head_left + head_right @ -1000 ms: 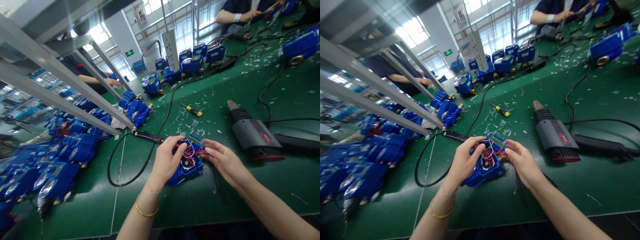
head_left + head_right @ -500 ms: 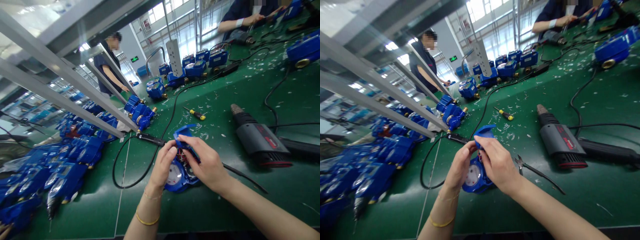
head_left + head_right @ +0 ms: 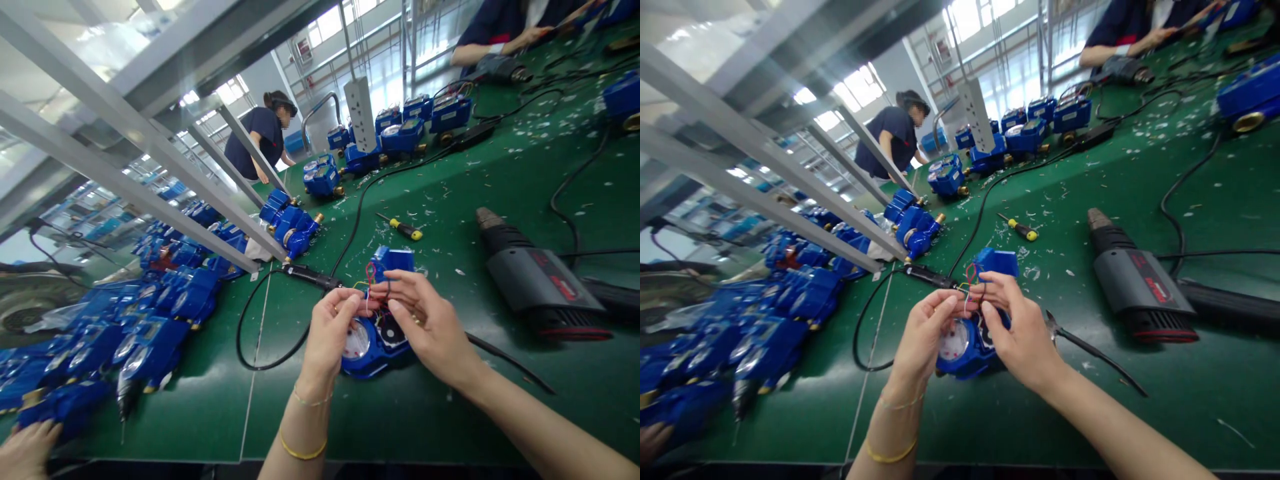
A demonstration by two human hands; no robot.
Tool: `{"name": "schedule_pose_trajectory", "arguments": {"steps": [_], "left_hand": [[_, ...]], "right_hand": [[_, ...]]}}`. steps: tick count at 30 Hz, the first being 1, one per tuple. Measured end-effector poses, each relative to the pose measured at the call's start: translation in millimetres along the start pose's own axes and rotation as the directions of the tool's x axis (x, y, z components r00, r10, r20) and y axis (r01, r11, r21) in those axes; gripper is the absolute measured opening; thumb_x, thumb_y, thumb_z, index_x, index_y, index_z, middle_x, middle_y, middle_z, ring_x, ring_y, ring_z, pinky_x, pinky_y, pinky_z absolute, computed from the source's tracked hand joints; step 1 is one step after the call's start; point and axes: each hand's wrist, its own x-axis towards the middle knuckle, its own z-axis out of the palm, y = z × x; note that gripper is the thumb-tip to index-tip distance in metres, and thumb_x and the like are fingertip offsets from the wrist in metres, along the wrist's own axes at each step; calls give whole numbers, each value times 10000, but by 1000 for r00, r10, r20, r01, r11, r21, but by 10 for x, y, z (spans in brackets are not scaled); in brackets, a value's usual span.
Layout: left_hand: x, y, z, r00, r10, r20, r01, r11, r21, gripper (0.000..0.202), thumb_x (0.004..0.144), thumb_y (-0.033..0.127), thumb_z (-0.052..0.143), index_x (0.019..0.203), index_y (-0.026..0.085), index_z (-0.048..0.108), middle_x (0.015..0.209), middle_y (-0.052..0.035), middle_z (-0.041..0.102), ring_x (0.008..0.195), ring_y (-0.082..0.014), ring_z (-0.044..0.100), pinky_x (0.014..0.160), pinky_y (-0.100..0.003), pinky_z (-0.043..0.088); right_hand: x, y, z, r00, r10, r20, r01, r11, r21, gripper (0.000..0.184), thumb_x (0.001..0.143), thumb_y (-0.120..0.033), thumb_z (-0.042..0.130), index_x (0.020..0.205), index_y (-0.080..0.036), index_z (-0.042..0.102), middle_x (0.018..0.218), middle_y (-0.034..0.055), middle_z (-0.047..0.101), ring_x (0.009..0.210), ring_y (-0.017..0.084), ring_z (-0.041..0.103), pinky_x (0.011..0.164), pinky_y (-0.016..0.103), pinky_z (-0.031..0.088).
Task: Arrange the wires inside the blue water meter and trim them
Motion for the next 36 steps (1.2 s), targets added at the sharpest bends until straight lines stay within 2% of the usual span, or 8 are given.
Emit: {"name": "schedule_pose_trajectory", "arguments": {"steps": [5,11,14,16,19,24,30,36], "left_hand": [[118,32,106,995,97,-2,-90,926,367,430,917,591,486,952,180,606,614,-20,702,606,-177,664,572,-255,438],[280,211,167,972,227,56,-163,488,858,480,854,678,536,773,230,688,678,-19,677,674,-199,632,629,-279,390],[303,247,138,961,221,166,-245,406,880,397,864,587,592,771,232,742,771,-36,686,718,-190,619,640,-270,385],[304,218,121,960,212,183,-254,381,889,347,878,523,604,777,228,757,754,-33,688,697,-185,608,625,-268,368],[300,131,110,958,242,152,-237,375,896,314,895,467,596,786,221,758,730,-24,687,682,-182,597,625,-272,354],[304,39,107,956,267,124,-226,396,890,315,915,425,558,785,214,751,739,-28,675,686,-178,591,648,-277,362],[205,31,79,948,307,88,-222,434,873,295,902,401,571,739,205,718,704,-8,644,669,-163,582,639,-265,360],[-39,-32,21,971,241,8,-177,689,703,267,906,374,555,700,204,567,557,58,554,524,-117,513,566,-232,348]], "right_hand": [[-8,77,54,979,-137,148,174,947,-270,332,961,-134,387,1275,-219,451,1150,77,666,1068,179,651,924,341,551],[-33,178,83,903,-279,328,416,763,-495,356,881,-42,347,1191,-130,497,1065,151,637,1037,270,609,910,449,532],[9,170,-21,919,-340,202,395,779,-486,266,922,-100,377,1143,-164,509,1023,113,653,989,234,631,894,390,525],[98,189,-152,979,-202,-24,162,846,-508,162,952,-196,421,1088,-183,508,992,94,661,921,209,648,855,356,522],[309,333,-355,969,165,-182,-238,813,-532,240,901,-251,518,1118,-149,523,992,114,671,846,220,653,818,382,512],[611,775,-353,919,393,42,-313,789,-529,192,798,-225,696,957,-127,651,906,82,703,770,179,659,750,334,527],[773,910,-184,920,383,84,-296,818,-493,195,919,-323,618,853,-139,625,808,14,637,777,142,610,804,347,504],[1020,511,-256,959,234,157,-183,941,-283,160,866,-150,489,977,-200,593,896,36,694,878,178,630,887,339,450]]}}
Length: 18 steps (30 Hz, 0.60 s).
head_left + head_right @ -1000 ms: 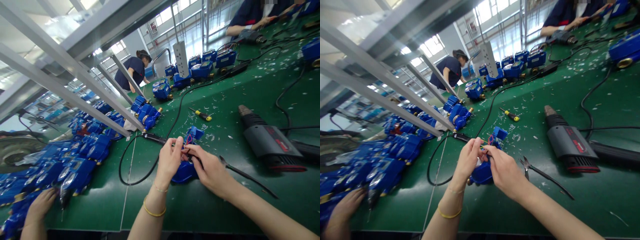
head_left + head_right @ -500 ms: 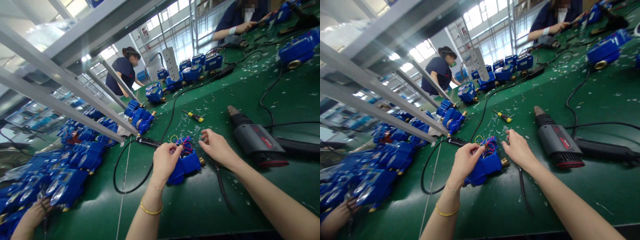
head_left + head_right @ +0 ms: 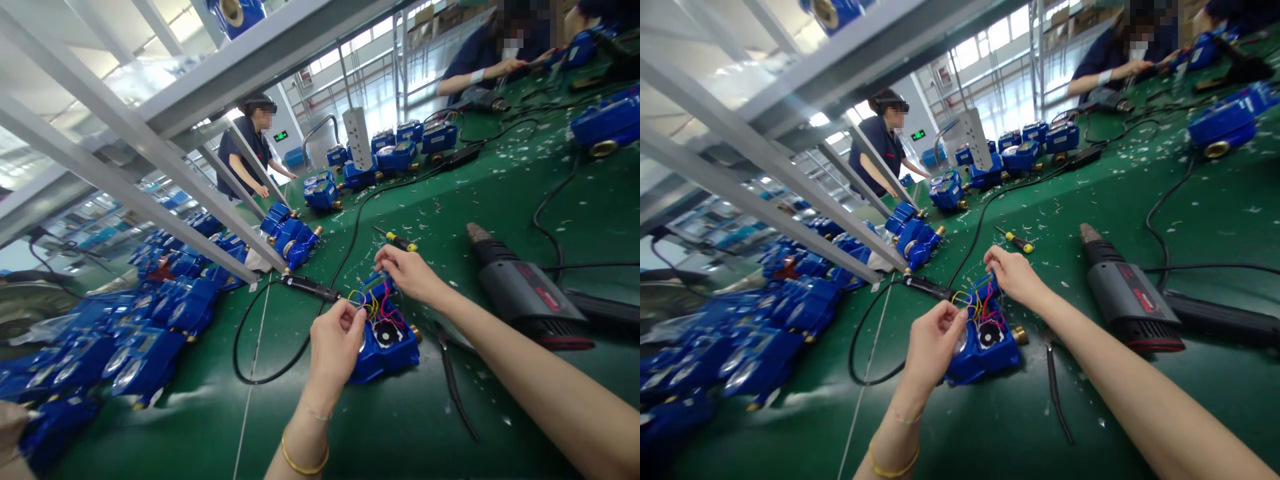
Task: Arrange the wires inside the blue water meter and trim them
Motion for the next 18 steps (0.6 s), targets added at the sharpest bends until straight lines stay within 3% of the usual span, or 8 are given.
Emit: {"name": "schedule_pose_trajectory", "arguments": {"steps": [4,7,10,14,18], "left_hand": [[-159,-16,47,998,30,-47,-27,997,66,192,864,264,596,693,205,532,603,53,540,568,-120,512,588,-240,351],[-242,-55,100,992,65,-108,-55,994,95,164,870,228,579,713,206,535,682,32,577,636,-131,543,626,-250,373],[-290,-88,132,985,89,-146,-79,994,72,172,899,247,549,731,208,543,722,19,601,677,-139,566,651,-255,395],[-334,-89,140,982,105,-156,-99,994,49,193,905,255,546,719,205,547,722,18,604,673,-137,560,648,-258,397],[-402,-96,109,993,77,-89,-82,995,-51,228,919,301,545,715,201,562,689,21,601,636,-133,554,611,-251,391]], "right_hand": [[-27,-36,-67,974,15,226,-67,973,223,301,733,-150,539,1030,-185,574,956,73,728,859,192,675,798,343,519],[-177,112,-59,945,33,326,-149,929,339,387,665,-289,684,1024,-162,613,1070,116,718,975,227,677,866,384,532],[-361,268,31,920,45,388,-210,894,395,441,626,-442,771,930,-139,670,949,114,733,911,246,690,875,417,536],[-463,336,199,946,47,321,-189,883,429,498,715,-610,698,880,-140,680,803,87,720,740,211,687,772,390,552],[-370,172,180,994,-54,94,16,929,371,494,713,-640,690,844,-163,671,747,69,696,701,208,656,719,378,543]]}}
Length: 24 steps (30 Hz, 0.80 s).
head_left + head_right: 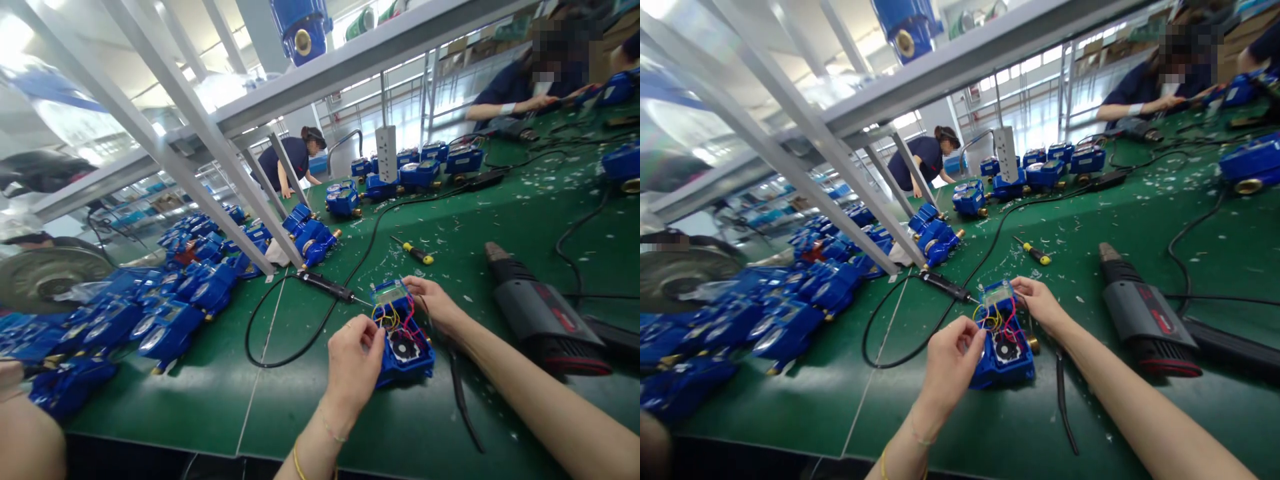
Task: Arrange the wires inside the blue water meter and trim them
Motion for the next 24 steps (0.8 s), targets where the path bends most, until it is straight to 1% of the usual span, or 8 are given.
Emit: {"name": "schedule_pose_trajectory", "arguments": {"steps": [3,6,9,11,13,16,22,24], "left_hand": [[-44,13,-149,999,-49,16,50,993,-106,285,951,378,506,752,198,600,679,14,613,632,-140,575,611,-252,409],[-80,88,-447,973,-44,-228,25,996,-87,299,958,403,491,798,191,628,774,-12,647,732,-154,593,688,-260,429],[-117,193,-780,947,-68,-314,35,993,-110,389,954,489,471,791,185,650,720,-9,642,651,-139,543,627,-253,409],[-140,227,-942,981,-121,-153,94,980,-176,478,933,568,455,781,169,669,674,-16,640,567,-124,504,552,-249,384],[-167,202,-1030,982,-182,43,187,953,-238,540,905,626,448,755,152,657,618,-16,619,504,-108,480,496,-236,368],[-244,70,-1044,928,-277,250,337,909,-245,535,843,679,503,735,161,586,550,6,581,460,-107,512,437,-210,384],[-481,-192,-863,731,-400,553,586,783,-208,555,811,701,512,755,153,576,518,-7,616,429,-130,578,427,-219,456],[-525,-213,-806,697,-381,608,634,723,-274,493,809,634,544,763,146,594,534,-5,629,434,-120,578,432,-206,446]], "right_hand": [[50,-327,-26,975,-200,-94,187,973,-133,321,771,-514,693,863,-206,708,888,71,710,876,231,638,888,426,507],[-15,-738,24,890,-455,26,439,841,-318,157,843,-363,657,916,-254,744,1015,60,718,994,229,602,989,427,461],[-193,-1066,227,549,-726,414,785,278,-553,276,953,-198,467,1037,-233,729,1085,83,709,1020,219,608,918,383,518],[-349,-1167,433,318,-722,614,833,-98,-545,307,957,-139,429,1034,-204,719,1064,92,708,1026,207,624,921,344,534],[-513,-1161,649,172,-677,716,829,-293,-476,276,947,-136,446,994,-166,716,1056,101,708,1028,211,641,940,328,537],[-728,-1018,902,83,-648,757,861,-335,-381,266,932,-128,433,954,-93,696,1039,134,709,998,242,666,891,345,561],[-955,-745,1004,56,-636,770,908,-288,-304,260,912,-123,446,997,-57,683,1068,155,705,1076,274,658,941,360,539],[-1015,-697,957,50,-631,774,919,-274,-283,272,915,-137,466,1047,-37,681,1118,167,691,1120,281,638,981,366,520]]}}
